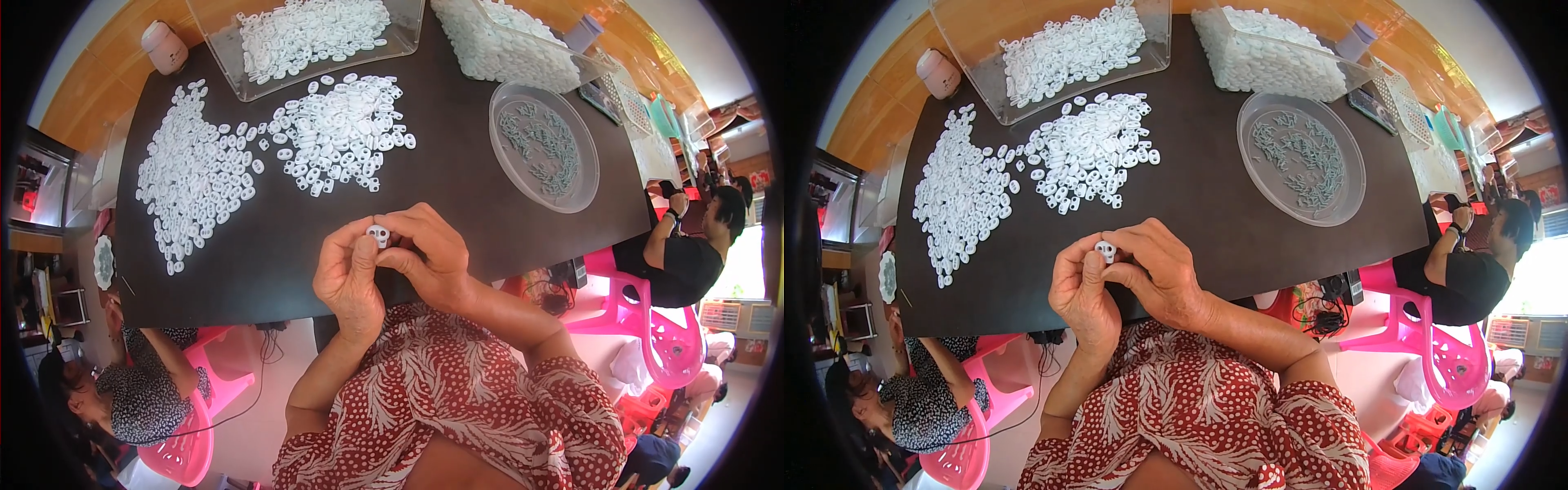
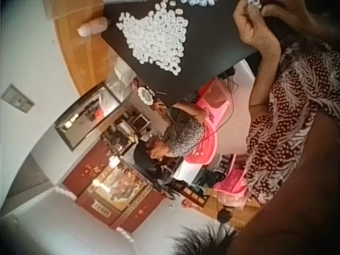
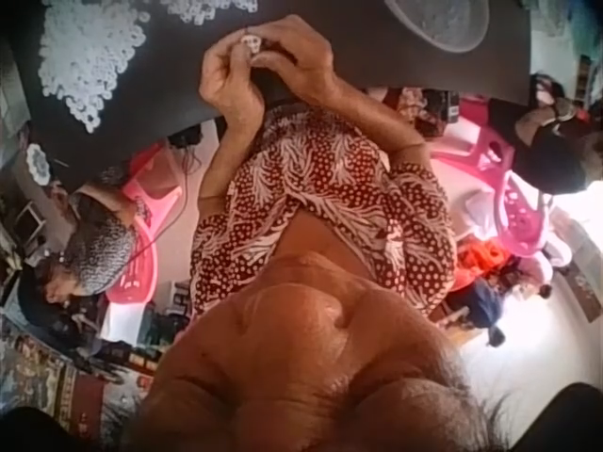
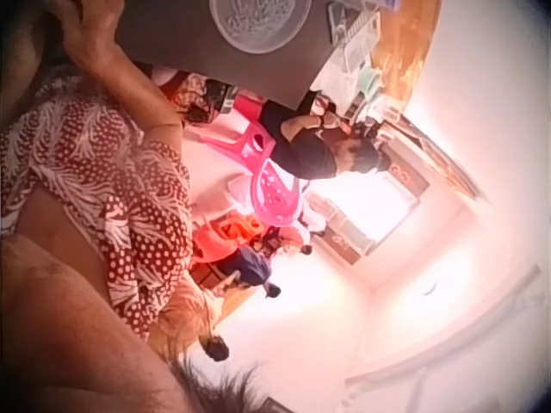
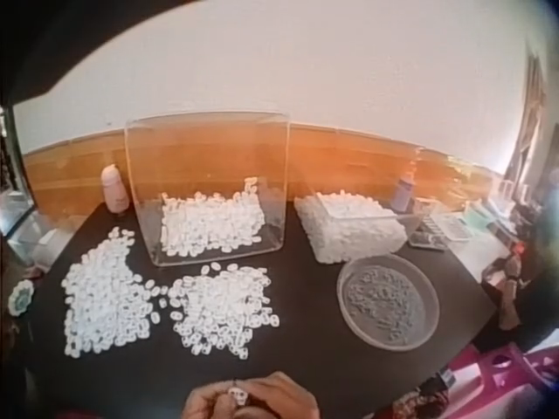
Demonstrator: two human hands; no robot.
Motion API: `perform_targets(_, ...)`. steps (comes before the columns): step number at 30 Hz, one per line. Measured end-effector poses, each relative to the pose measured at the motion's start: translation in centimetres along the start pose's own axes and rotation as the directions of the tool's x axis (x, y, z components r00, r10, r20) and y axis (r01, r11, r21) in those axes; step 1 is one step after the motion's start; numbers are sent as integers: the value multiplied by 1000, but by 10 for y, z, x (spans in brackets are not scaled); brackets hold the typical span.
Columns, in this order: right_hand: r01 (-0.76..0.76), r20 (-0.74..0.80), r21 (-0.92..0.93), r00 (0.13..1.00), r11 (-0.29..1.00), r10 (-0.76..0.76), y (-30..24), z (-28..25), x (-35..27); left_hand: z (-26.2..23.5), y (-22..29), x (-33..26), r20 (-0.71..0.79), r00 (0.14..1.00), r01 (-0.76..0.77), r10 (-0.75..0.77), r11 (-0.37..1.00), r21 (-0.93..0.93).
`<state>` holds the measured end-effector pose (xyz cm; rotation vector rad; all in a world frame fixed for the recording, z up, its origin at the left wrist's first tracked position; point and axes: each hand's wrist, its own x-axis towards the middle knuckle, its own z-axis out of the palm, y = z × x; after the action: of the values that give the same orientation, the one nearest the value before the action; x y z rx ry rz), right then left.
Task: The recorder is manually assembling small white plastic components by inserting small pins or fasteners into them.
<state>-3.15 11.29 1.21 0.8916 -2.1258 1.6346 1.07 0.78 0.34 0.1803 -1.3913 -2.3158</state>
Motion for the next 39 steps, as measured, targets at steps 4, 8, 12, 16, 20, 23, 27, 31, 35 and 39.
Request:
perform_targets(4,109,-47,-94,992,990,-114,4,5,-1,1,-5,-2,-9,999,-53,53,999,13)
perform_targets(8,128,-79,-90,988,988,-135,0,10,-4,-4,-11,-8,10,995,-96,96,995,26)
perform_targets(12,205,-100,-112,971,972,-216,1,12,-6,-3,-12,-13,45,988,-148,145,987,63)
perform_targets(16,246,-130,-106,957,963,-259,1,15,-7,4,-9,-13,35,975,-220,217,971,95)
perform_targets(20,263,-141,-109,951,959,-276,1,17,-6,4,-9,-13,27,972,-234,233,967,101)
perform_targets(23,254,-150,-114,951,960,-269,2,18,-9,-1,-14,-14,45,966,-258,254,945,202)
perform_targets(27,224,-135,-99,962,970,-236,3,16,-10,1,-11,-14,44,970,-241,238,944,224)
perform_targets(31,-75,-39,13,996,997,75,6,-2,-8,3,-3,-3,127,983,-173,136,920,352)
perform_targets(35,-170,-88,-161,984,972,158,6,-47,21,-2,4,19,255,965,-208,59,764,611)
perform_targets(39,-26,-207,-466,975,884,-80,31,-103,92,-15,-2,48,521,812,-582,263,296,757)
